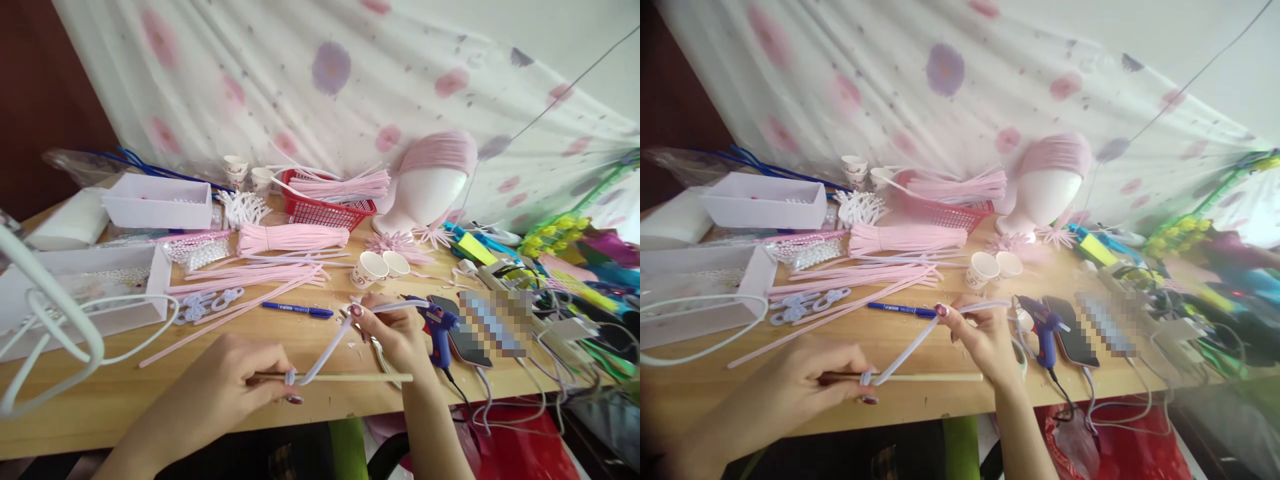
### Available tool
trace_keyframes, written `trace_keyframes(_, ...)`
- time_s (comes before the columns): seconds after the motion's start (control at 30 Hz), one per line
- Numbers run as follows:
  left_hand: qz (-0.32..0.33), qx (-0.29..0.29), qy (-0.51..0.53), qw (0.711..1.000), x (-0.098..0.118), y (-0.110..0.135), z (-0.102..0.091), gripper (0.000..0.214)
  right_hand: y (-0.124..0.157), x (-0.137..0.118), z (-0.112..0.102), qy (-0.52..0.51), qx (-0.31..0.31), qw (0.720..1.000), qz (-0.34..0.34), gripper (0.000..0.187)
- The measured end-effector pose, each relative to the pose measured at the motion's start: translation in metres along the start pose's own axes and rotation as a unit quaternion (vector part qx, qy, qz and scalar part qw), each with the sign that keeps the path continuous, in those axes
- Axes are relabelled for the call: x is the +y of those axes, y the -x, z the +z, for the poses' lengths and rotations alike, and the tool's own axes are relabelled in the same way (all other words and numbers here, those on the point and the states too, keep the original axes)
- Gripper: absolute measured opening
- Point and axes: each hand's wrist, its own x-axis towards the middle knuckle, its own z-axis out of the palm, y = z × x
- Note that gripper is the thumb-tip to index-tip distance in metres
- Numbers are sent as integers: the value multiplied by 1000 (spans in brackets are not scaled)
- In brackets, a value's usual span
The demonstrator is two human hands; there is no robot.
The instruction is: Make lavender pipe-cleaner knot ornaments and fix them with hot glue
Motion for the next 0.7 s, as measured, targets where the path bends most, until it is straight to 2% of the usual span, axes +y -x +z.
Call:
trace_keyframes(0.1,-27,89,147,985,5,-1,1,11,3,15,13,22,5,999,33,43)
trace_keyframes(0.2,-23,165,210,963,4,-9,3,30,20,19,34,45,-10,999,20,45)
trace_keyframes(0.27,-21,197,204,959,2,-15,4,32,33,14,47,72,-60,995,-23,48)
trace_keyframes(0.37,-32,221,176,959,-4,-21,4,30,46,-1,56,123,-142,975,-117,48)
trace_keyframes(0.43,-39,226,142,963,-10,-22,5,29,48,-14,53,159,-156,959,-174,49)
trace_keyframes(0.53,-36,214,71,974,-17,-19,4,23,46,-33,37,211,-143,939,-229,47)
trace_keyframes(0.63,-22,159,8,987,-18,-13,0,18,44,-46,18,221,-119,935,-249,32)
trace_keyframes(0.7,-11,97,-25,995,-15,-9,-4,17,41,-51,7,213,-91,939,-255,20)
